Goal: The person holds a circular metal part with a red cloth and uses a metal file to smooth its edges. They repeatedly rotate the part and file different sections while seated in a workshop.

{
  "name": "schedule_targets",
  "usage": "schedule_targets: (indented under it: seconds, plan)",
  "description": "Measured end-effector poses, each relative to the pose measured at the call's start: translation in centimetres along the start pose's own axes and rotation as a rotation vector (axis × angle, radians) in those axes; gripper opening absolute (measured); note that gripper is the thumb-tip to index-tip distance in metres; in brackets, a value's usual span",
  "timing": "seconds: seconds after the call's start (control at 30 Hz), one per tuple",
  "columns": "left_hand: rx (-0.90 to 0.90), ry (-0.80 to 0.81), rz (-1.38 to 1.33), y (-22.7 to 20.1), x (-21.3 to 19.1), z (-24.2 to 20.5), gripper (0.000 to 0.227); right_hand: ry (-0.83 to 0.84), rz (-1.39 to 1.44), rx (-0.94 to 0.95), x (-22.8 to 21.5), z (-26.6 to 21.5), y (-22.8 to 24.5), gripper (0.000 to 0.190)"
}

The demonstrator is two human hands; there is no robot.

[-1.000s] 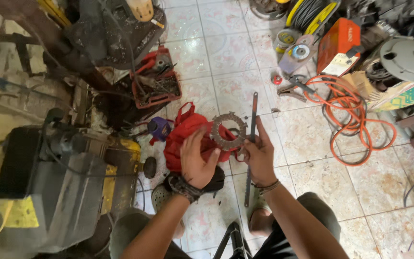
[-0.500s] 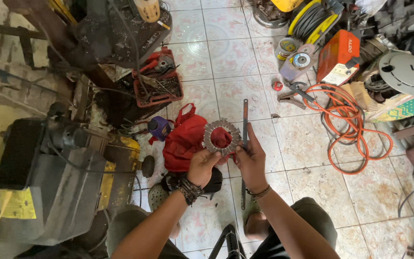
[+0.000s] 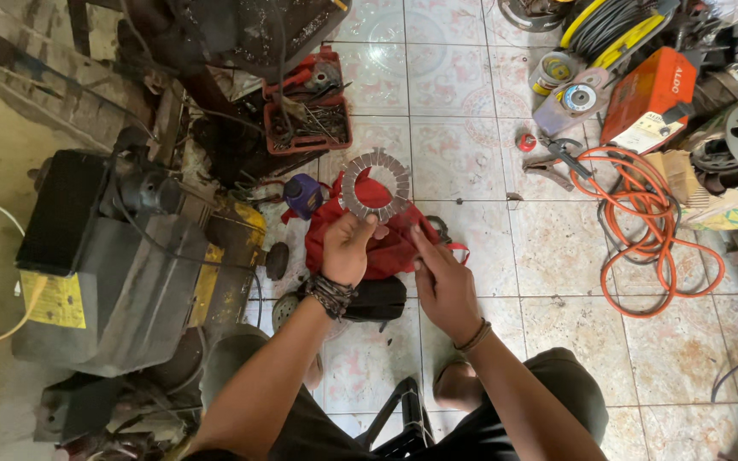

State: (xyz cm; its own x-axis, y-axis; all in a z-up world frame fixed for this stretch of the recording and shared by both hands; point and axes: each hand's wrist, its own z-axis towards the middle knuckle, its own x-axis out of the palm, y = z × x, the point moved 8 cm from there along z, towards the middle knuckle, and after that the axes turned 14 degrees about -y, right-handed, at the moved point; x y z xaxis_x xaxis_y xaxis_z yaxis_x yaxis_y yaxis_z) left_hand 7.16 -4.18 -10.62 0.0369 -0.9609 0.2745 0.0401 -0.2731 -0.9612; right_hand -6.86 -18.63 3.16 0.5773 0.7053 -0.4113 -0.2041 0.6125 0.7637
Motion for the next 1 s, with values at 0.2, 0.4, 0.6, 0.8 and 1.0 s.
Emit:
schedule_targets:
  seconds: [0.2, 0.4, 0.6, 0.8, 1.0]
  plan:
    - [-0.007, 0.054, -0.040, -7.2, 2.3, -1.2, 0.029, 0.077, -0.127, -0.070, 0.7, -0.3, -0.1, 0.054]
    - [0.032, 0.096, -0.017, -7.1, 2.5, -1.6, 0.028, 0.111, -0.209, -0.063, 0.8, -0.5, -0.2, 0.055]
    - [0.067, 0.065, 0.047, -6.5, 1.7, -0.6, 0.027, 0.197, -0.283, -0.075, 0.7, -0.6, -0.4, 0.064]
    - [0.057, 0.042, 0.046, -8.3, 3.1, -2.3, 0.025, 0.195, -0.225, -0.007, 1.5, 0.3, 0.8, 0.064]
    - [0.066, -0.022, 0.231, -8.6, 2.5, -2.3, 0.023, 0.194, -0.176, -0.002, 2.0, -0.9, -1.7, 0.067]
